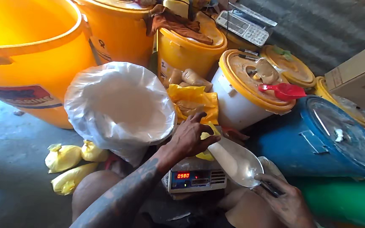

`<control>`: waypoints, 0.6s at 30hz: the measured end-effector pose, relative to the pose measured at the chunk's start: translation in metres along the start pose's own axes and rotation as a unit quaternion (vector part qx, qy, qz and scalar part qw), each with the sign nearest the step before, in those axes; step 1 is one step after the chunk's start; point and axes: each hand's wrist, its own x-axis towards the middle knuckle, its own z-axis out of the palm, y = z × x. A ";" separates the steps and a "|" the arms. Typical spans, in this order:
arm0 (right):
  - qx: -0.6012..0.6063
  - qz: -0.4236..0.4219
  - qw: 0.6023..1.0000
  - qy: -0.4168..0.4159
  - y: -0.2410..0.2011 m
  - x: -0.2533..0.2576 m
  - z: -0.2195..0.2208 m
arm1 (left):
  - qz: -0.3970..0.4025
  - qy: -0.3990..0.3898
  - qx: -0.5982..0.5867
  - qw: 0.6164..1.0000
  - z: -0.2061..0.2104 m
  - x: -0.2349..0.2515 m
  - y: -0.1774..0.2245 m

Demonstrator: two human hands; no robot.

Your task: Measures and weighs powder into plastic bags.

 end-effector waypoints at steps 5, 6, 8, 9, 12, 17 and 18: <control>0.057 0.002 0.998 0.010 0.001 -0.008 -0.008 | 0.013 -0.029 0.013 0.999 0.006 0.001 0.002; 0.064 -0.004 0.998 0.010 0.001 -0.008 -0.009 | 0.012 -0.033 0.014 0.999 0.006 0.001 0.002; 0.068 -0.009 0.998 0.011 0.002 -0.010 -0.011 | 0.011 -0.035 0.012 0.999 0.007 0.002 0.001; 0.069 -0.007 0.998 0.012 0.002 -0.011 -0.012 | 0.009 -0.035 0.014 0.999 0.007 0.002 0.000; 0.067 -0.004 0.998 0.007 0.001 -0.013 -0.015 | 0.005 -0.036 0.016 0.999 0.008 0.004 0.000; 0.061 0.002 0.998 -0.001 0.001 -0.016 -0.019 | 0.009 -0.041 0.015 0.999 0.008 0.004 0.000; 0.061 0.004 0.998 -0.004 0.000 -0.016 -0.019 | 0.008 -0.044 0.016 0.999 0.008 0.004 0.000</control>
